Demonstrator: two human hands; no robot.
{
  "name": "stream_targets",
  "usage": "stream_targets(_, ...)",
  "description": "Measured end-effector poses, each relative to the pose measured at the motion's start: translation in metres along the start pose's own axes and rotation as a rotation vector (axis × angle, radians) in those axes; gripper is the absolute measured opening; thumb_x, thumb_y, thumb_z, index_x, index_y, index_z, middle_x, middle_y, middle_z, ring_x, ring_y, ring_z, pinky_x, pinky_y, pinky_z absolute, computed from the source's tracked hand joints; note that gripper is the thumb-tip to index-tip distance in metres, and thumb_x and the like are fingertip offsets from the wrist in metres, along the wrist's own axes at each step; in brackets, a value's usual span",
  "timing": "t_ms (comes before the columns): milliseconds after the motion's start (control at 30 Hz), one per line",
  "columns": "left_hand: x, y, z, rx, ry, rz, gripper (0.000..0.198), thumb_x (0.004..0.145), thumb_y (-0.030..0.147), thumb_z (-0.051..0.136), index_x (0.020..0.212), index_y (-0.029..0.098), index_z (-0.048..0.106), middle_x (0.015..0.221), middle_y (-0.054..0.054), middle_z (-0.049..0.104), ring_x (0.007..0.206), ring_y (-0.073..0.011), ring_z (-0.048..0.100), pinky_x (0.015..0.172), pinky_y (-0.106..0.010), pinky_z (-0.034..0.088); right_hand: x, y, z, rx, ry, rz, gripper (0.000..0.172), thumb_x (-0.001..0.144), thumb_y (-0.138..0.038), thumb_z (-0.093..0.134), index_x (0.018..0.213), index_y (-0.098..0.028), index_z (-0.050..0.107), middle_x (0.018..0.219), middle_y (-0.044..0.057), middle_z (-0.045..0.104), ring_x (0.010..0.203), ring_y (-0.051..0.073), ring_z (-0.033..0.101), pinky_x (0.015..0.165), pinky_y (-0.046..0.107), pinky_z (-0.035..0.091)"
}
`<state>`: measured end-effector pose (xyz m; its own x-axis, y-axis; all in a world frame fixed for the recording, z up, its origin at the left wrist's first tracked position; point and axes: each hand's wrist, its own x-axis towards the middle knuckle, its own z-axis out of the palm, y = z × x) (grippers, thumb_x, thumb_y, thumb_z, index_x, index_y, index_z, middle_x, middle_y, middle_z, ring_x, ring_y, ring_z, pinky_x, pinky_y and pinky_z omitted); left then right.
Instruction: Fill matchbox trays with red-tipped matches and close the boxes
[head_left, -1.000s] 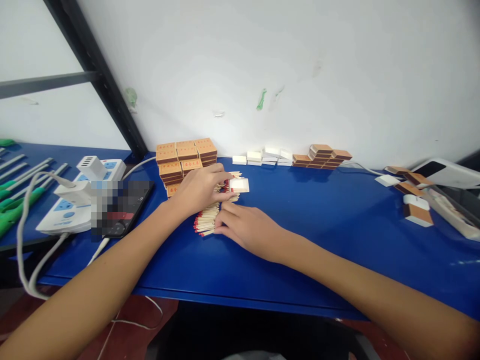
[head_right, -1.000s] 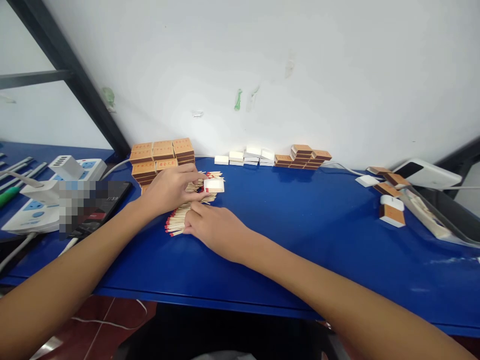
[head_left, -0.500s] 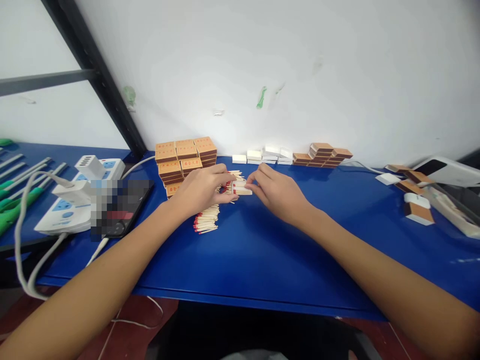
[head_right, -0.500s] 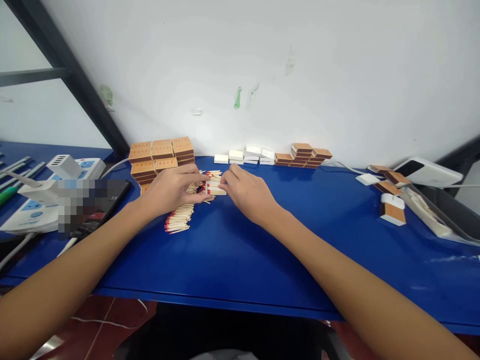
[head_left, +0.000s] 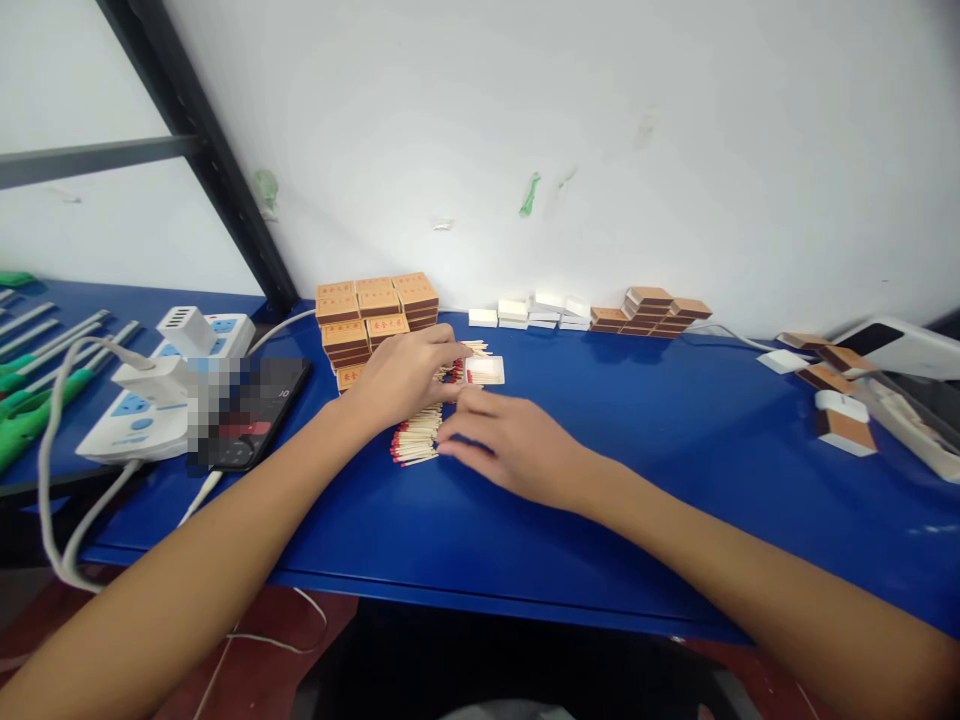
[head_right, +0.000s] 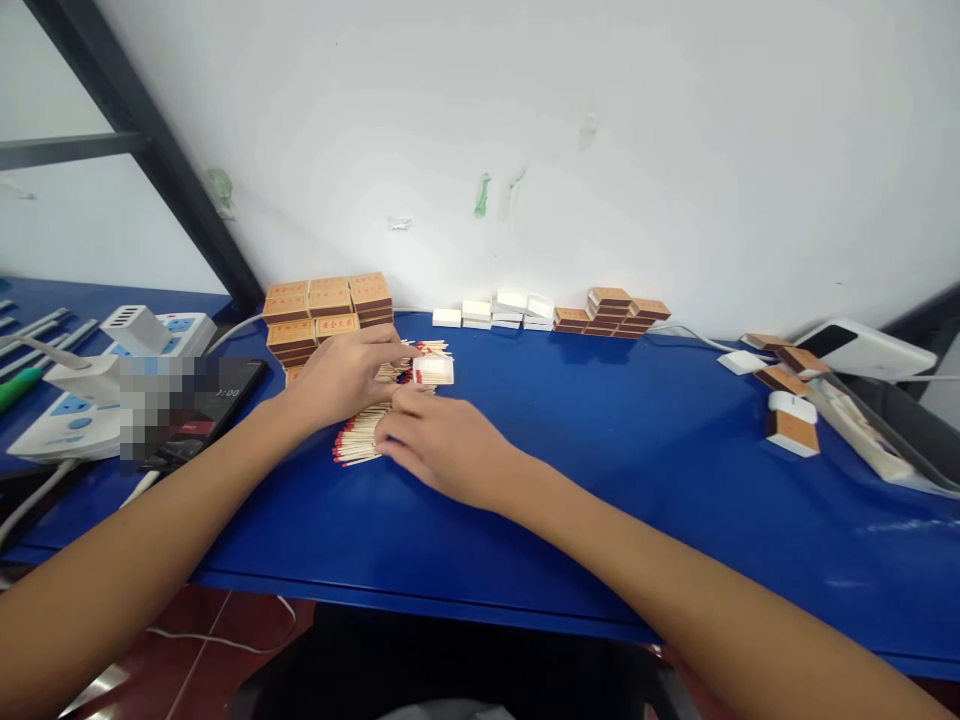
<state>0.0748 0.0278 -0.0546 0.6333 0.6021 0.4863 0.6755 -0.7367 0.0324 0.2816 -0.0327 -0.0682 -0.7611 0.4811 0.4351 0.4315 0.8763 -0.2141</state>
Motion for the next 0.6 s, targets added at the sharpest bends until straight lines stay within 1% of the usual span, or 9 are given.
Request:
stream_targets(100, 0.000, -0.001, 0.002, -0.025, 0.020, 0.002, 0.032, 0.093, 0.045, 0.075, 0.110, 0.018, 0.076, 0.094, -0.005, 0.069, 0.077, -0.0172, 0.064, 0.060, -0.028, 0.040, 0.001, -0.008, 0.012, -0.019, -0.081, -0.031, 0.024, 0.108, -0.030, 0.051, 0.107, -0.018, 0.072, 0.098, 0.005, 0.063, 0.084, 0.016, 0.059, 0.072, 0.028, 0.046)
stream_targets(167, 0.000, -0.001, 0.003, -0.031, 0.026, 0.006, 0.034, 0.091, 0.046, 0.076, 0.110, 0.018, 0.076, 0.095, -0.005, 0.069, 0.077, -0.0170, 0.064, 0.061, -0.028, 0.040, 0.002, -0.009, 0.016, -0.030, -0.104, -0.032, 0.024, 0.108, -0.030, 0.051, 0.107, -0.018, 0.072, 0.097, 0.005, 0.063, 0.082, 0.016, 0.058, 0.069, 0.028, 0.045)
stream_targets(233, 0.000, -0.001, 0.003, -0.035, 0.029, 0.007, 0.035, 0.090, 0.046, 0.077, 0.111, 0.019, 0.076, 0.094, -0.005, 0.069, 0.077, -0.0170, 0.065, 0.061, -0.028, 0.040, 0.003, -0.009, 0.018, -0.034, -0.117, -0.020, 0.025, 0.108, -0.030, 0.051, 0.107, -0.018, 0.072, 0.098, 0.005, 0.064, 0.083, 0.016, 0.059, 0.070, 0.028, 0.045)
stream_targets(400, -0.001, -0.002, 0.003, -0.050, 0.026, 0.003, 0.036, 0.090, 0.046, 0.078, 0.115, 0.020, 0.076, 0.094, -0.004, 0.068, 0.077, -0.0170, 0.065, 0.061, -0.028, 0.040, 0.006, -0.011, 0.014, -0.023, -0.164, 0.031, 0.021, 0.107, -0.030, 0.053, 0.102, -0.017, 0.070, 0.101, 0.006, 0.065, 0.086, 0.016, 0.061, 0.071, 0.029, 0.045)
stream_targets(500, -0.001, -0.002, 0.004, -0.047, 0.027, 0.002, 0.036, 0.090, 0.046, 0.078, 0.114, 0.020, 0.076, 0.094, -0.004, 0.068, 0.077, -0.0169, 0.065, 0.061, -0.029, 0.040, 0.008, -0.014, 0.010, -0.041, -0.231, 0.060, 0.018, 0.106, -0.029, 0.056, 0.101, -0.016, 0.068, 0.103, 0.006, 0.065, 0.087, 0.017, 0.062, 0.072, 0.029, 0.046)
stream_targets(600, -0.001, -0.003, 0.004, -0.037, 0.033, 0.012, 0.035, 0.091, 0.046, 0.076, 0.115, 0.020, 0.076, 0.094, -0.004, 0.068, 0.077, -0.0169, 0.065, 0.061, -0.029, 0.041, 0.007, -0.015, 0.006, -0.104, -0.295, 0.075, 0.021, 0.107, -0.032, 0.053, 0.102, -0.016, 0.066, 0.104, 0.007, 0.065, 0.086, 0.017, 0.063, 0.072, 0.031, 0.047)
